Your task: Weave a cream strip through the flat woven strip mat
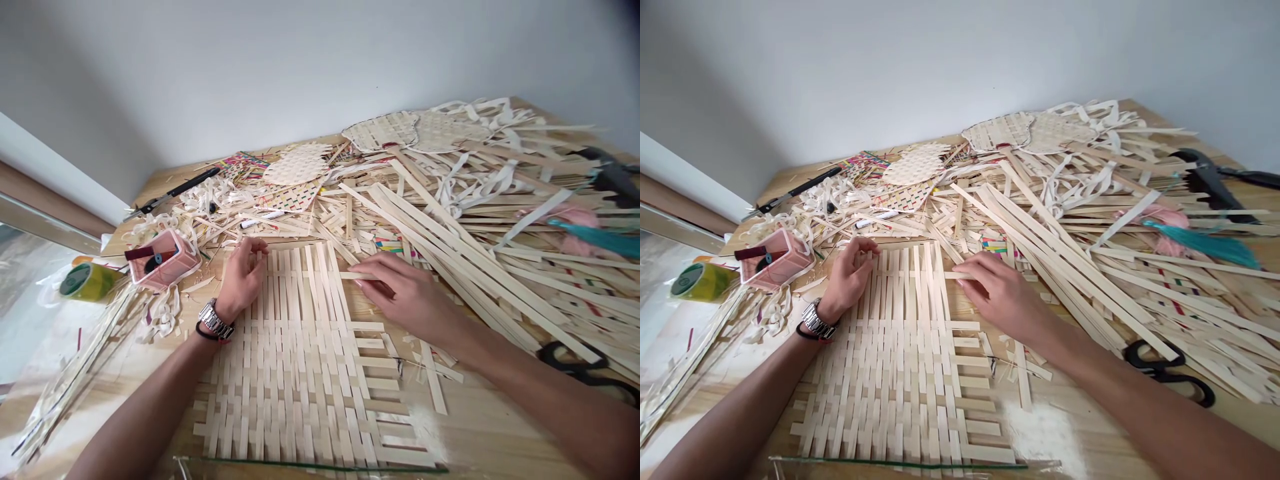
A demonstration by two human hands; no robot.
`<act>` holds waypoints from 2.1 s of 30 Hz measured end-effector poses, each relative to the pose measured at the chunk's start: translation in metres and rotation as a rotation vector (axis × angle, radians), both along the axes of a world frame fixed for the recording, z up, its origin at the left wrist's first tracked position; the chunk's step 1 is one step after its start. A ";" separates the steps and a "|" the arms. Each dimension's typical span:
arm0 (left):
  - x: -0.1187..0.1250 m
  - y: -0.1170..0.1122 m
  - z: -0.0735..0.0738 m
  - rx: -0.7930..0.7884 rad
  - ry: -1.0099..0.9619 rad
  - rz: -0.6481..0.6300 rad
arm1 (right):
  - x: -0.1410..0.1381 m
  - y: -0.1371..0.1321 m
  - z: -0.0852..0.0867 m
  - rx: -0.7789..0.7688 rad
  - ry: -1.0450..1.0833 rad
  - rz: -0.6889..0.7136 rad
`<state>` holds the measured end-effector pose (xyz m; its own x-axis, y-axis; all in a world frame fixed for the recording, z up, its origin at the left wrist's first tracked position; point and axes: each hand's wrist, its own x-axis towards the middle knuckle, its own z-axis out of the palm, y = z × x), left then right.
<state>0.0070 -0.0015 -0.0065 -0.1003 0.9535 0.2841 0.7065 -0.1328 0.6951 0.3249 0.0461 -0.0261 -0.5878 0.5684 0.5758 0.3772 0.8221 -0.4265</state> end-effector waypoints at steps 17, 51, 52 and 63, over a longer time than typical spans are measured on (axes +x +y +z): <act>-0.022 -0.014 0.026 -0.063 0.377 -0.105 | -0.003 0.004 -0.009 0.006 0.023 0.030; -0.031 -0.013 0.004 0.097 0.179 -0.162 | -0.001 0.003 -0.007 0.027 -0.018 0.022; -0.031 -0.013 0.004 0.075 0.194 -0.154 | -0.001 0.003 -0.007 0.022 -0.018 0.023; -0.029 -0.016 0.006 0.064 0.268 -0.075 | -0.001 0.002 -0.008 -0.038 0.003 0.011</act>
<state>-0.0217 -0.0170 -0.0006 0.0567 0.9346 0.3512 0.8503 -0.2296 0.4735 0.3241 0.0484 -0.0345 -0.5924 0.5835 0.5554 0.3674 0.8093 -0.4584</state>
